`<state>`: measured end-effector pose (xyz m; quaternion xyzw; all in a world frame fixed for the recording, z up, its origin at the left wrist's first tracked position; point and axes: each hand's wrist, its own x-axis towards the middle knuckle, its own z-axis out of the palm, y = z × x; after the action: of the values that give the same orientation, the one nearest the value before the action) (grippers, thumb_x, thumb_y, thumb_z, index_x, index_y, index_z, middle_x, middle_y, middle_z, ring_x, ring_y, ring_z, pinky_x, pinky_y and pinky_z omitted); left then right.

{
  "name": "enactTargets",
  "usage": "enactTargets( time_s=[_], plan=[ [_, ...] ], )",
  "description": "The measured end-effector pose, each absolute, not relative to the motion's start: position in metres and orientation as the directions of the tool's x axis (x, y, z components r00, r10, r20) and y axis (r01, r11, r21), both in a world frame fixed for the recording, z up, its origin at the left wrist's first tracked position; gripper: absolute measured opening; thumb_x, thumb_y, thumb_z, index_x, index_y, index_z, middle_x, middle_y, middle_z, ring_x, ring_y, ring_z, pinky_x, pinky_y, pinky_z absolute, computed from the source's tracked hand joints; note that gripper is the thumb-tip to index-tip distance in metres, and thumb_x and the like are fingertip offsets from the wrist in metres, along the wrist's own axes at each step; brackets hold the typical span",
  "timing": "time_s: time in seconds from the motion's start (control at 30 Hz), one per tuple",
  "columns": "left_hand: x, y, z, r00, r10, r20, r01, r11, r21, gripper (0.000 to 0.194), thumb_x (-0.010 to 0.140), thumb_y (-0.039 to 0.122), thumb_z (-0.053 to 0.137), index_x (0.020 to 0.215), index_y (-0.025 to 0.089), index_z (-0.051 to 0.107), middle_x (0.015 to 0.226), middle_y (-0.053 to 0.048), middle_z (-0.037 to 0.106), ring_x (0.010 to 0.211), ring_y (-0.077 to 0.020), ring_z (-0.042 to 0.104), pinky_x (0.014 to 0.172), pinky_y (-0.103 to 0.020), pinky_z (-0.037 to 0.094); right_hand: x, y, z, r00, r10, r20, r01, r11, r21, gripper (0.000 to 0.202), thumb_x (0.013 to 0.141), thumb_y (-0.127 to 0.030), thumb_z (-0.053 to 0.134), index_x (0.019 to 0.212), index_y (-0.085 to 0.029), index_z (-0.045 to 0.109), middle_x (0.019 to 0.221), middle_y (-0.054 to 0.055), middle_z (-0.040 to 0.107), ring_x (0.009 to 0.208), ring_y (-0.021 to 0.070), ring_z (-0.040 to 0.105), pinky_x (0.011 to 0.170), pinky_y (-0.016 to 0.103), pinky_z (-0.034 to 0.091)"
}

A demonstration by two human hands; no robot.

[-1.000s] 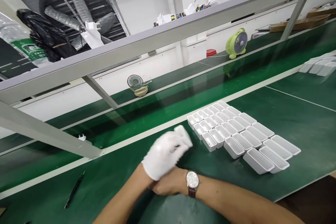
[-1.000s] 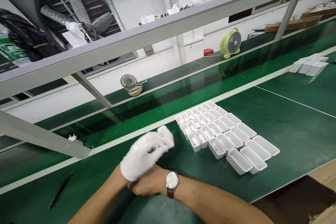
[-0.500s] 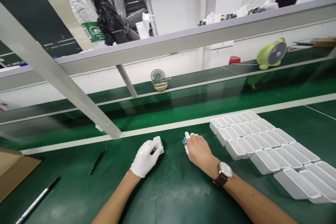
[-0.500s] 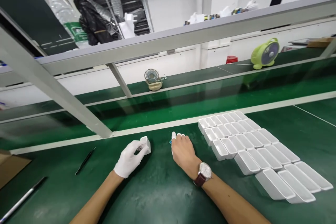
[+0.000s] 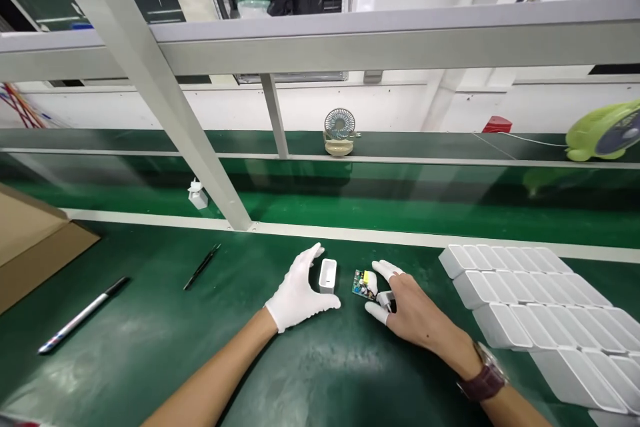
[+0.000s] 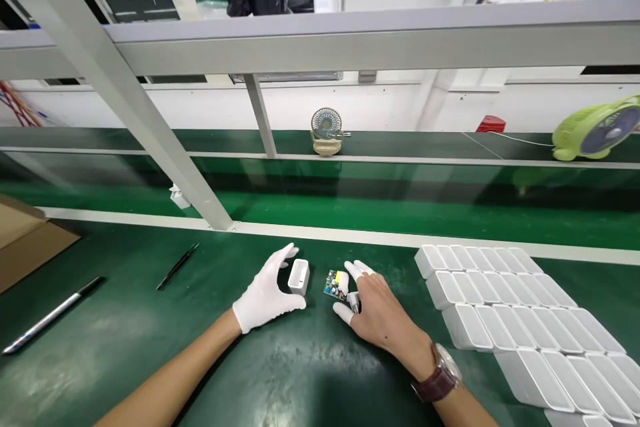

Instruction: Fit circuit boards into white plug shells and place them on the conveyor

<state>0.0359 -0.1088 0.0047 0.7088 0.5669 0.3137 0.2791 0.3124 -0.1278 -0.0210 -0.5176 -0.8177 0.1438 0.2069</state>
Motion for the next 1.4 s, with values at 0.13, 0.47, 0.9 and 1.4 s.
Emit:
enactTargets(
  time_s=[0.13, 0.47, 0.9, 1.4],
  plan=[
    [0.036, -0.106, 0.000, 0.196, 0.981, 0.006, 0.675, -0.139, 0.724, 0.096, 0.061, 0.031, 0.086, 0.147, 0.030, 0.044, 0.147, -0.009, 0.051, 0.137, -0.0359, 0.046, 0.115, -0.052, 0.037, 0.310, -0.125, -0.031, -0.430, 0.865, 0.259, 0.763, 0.502, -0.408, 0.057, 0.092, -0.028, 0.054, 0.145, -0.013, 0.040, 0.136, 0.019, 0.058, 0.133, 0.0350, 0.051, 0.111, 0.057, 0.042],
    [0.039, -0.117, 0.006, 0.276, 0.905, 0.323, 0.575, -0.425, 0.700, 0.068, 0.066, 0.011, 0.071, 0.128, 0.025, 0.049, 0.124, -0.009, 0.049, 0.111, -0.0259, 0.060, 0.096, -0.045, 0.054, 0.292, -0.138, -0.009, -0.253, 0.857, 0.449, 0.494, 0.513, -0.702, 0.054, 0.093, -0.018, 0.054, 0.145, -0.025, 0.043, 0.134, 0.015, 0.052, 0.058, 0.0117, 0.055, 0.061, 0.036, 0.060],
    [0.048, -0.120, -0.014, 0.362, 0.760, 0.540, 0.494, -0.647, 0.580, 0.065, 0.065, 0.000, 0.062, 0.124, 0.021, 0.046, 0.110, -0.010, 0.051, 0.099, -0.0238, 0.060, 0.085, -0.042, 0.058, 0.275, -0.155, 0.001, -0.370, 0.559, 0.742, 0.416, 0.814, -0.406, 0.071, 0.083, 0.001, 0.065, 0.148, -0.015, 0.042, 0.131, 0.019, 0.058, 0.120, 0.0308, 0.057, 0.102, 0.055, 0.052],
    [0.046, -0.122, -0.014, 0.446, 0.742, 0.502, 0.482, -0.671, 0.563, 0.068, 0.067, -0.001, 0.060, 0.130, 0.020, 0.044, 0.116, -0.012, 0.049, 0.107, -0.0257, 0.057, 0.089, -0.044, 0.055, 0.274, -0.154, -0.012, -0.439, 0.589, 0.678, 0.497, 0.788, -0.364, 0.070, 0.088, -0.007, 0.063, 0.152, -0.013, 0.034, 0.130, 0.017, 0.061, 0.122, 0.0267, 0.058, 0.110, 0.056, 0.045]
  ],
)
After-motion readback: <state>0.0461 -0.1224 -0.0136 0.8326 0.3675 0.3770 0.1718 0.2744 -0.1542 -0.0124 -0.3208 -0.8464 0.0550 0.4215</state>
